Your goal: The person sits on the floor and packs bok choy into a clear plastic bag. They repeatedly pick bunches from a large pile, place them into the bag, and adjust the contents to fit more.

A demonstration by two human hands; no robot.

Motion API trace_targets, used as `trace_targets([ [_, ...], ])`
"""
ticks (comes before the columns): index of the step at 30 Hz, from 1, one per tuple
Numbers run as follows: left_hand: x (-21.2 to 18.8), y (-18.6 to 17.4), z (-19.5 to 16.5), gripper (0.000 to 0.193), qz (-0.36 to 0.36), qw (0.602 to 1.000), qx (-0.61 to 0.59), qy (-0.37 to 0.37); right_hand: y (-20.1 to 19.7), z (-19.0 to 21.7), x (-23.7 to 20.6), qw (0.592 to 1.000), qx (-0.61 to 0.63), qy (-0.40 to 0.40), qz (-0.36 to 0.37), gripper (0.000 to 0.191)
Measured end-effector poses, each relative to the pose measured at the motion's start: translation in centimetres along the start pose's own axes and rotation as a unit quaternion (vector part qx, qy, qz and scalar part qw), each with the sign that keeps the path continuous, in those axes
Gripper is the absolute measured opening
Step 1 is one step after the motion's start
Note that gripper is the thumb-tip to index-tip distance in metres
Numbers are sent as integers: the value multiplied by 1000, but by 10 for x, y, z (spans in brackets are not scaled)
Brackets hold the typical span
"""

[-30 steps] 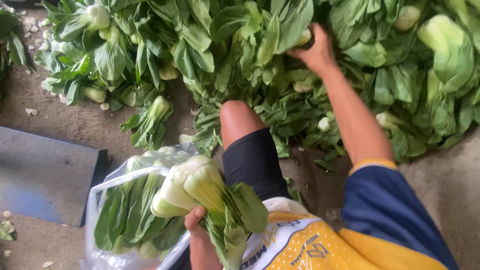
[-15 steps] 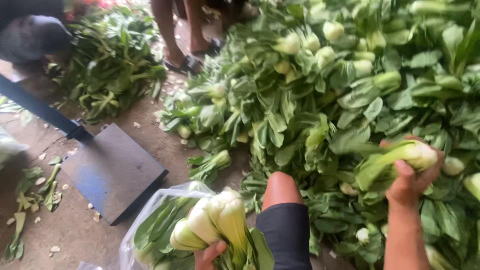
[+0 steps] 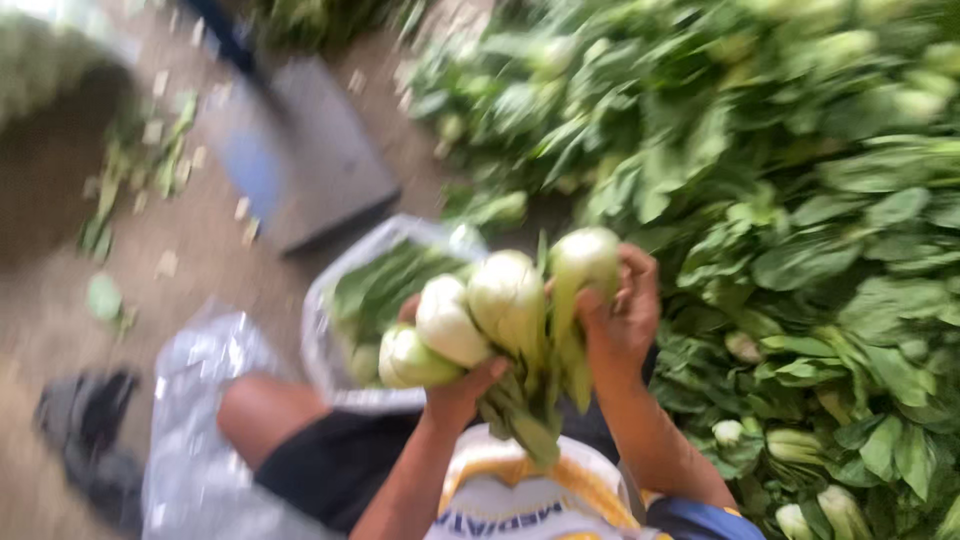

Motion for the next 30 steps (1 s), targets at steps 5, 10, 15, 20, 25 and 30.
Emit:
trace_targets([
  [5,-10,-51,-16,106,-76,997,-4,32,32,-7,13,991,-115,-41,58,54],
  [10,-14,-84,-8,103,-96,993,30,64,56,-35,12,996,-78,30,32,48],
  [15,-40,-92,15,98,-122,990,-59,-48,67,-55,-30,952,-85,-6,295,105],
  [20,-74,-78,34,93,-94,972,-30,-212,59,-83,-66,831,-334,14,445,137],
  [25,-59,-79,-2,113,15,990,-58,-131,43,-105,-60,919,-115,245,286,133],
  [30,-11,-185,-48,79,-108,923,370,13,30,-96,-17,934,-74,272,220,136],
])
Point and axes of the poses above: each hand's wrist, its own x-axis towards the middle knuckle, its own y-axis out of the palm, z = x × y, the point moved 4 cm from there along x, towards the middle knuckle, and after that the axes turned 2 degrees about -x, right-handed, at the moved point
